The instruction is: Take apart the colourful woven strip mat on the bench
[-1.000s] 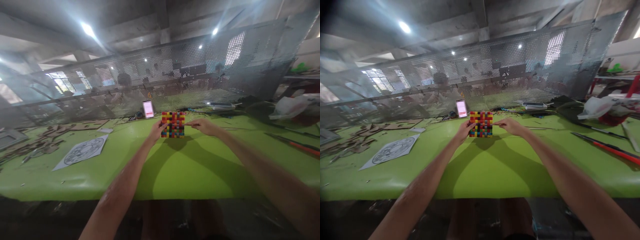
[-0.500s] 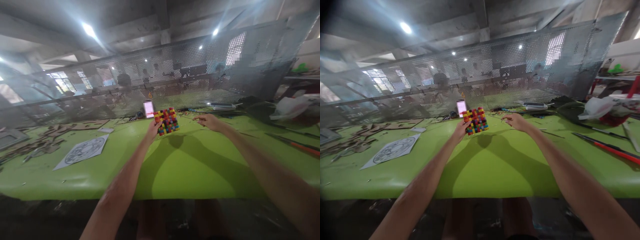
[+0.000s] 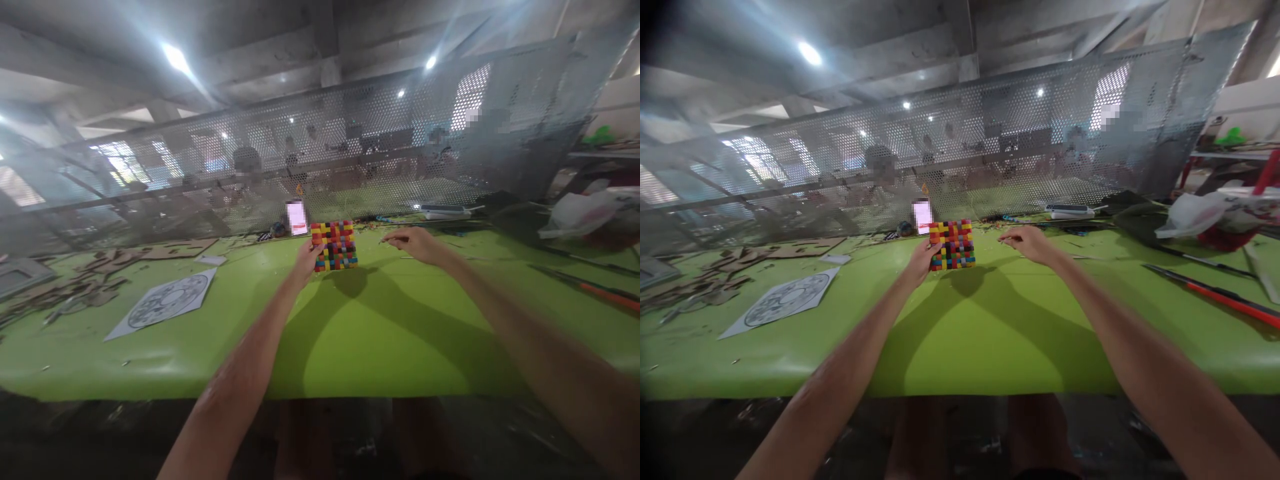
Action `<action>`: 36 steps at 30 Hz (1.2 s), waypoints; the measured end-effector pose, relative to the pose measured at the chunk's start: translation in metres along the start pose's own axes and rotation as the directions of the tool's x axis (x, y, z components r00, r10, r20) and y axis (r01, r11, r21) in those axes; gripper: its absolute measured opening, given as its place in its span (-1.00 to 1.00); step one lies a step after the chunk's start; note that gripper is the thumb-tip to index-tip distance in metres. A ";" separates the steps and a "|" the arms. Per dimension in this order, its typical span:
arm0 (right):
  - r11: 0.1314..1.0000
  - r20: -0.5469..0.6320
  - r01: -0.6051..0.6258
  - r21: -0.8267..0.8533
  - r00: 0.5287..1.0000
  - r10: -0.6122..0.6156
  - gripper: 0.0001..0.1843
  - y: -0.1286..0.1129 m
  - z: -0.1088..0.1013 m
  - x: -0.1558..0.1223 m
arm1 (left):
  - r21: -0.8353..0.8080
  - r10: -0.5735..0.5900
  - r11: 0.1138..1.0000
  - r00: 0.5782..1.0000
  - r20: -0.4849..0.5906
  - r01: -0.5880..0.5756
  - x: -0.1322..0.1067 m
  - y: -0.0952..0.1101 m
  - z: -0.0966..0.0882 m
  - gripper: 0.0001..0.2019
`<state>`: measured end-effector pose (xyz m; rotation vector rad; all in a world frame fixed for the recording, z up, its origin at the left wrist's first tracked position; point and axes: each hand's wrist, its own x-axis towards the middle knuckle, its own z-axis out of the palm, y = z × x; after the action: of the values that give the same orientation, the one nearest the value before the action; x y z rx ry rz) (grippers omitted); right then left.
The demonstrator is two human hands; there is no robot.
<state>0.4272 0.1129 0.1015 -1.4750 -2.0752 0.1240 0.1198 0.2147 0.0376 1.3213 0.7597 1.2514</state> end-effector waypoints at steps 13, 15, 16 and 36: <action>0.995 0.061 -0.084 -0.061 0.994 0.087 -0.66 0.000 0.001 -0.001 | -0.047 -0.024 0.999 0.999 0.034 0.026 -0.013 0.012 0.015 -0.77; 0.993 0.060 -0.099 -0.062 0.993 0.102 -0.65 -0.001 0.000 -0.001 | -0.070 -0.028 0.997 0.999 0.021 0.029 -0.012 0.012 0.015 -0.78; 0.992 0.061 -0.106 -0.062 0.992 0.110 -0.65 -0.002 0.000 -0.001 | -0.087 -0.023 0.996 0.999 0.023 0.025 -0.012 0.011 0.015 -0.78; 0.996 0.043 0.000 0.094 0.999 -0.004 -0.71 0.004 0.007 0.002 | -0.149 -0.031 0.987 0.987 0.159 0.055 -0.014 0.013 0.010 -0.65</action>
<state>0.4262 0.1180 0.0953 -1.4248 -2.0752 0.2514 0.1235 0.1962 0.0480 1.2548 0.5673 1.1342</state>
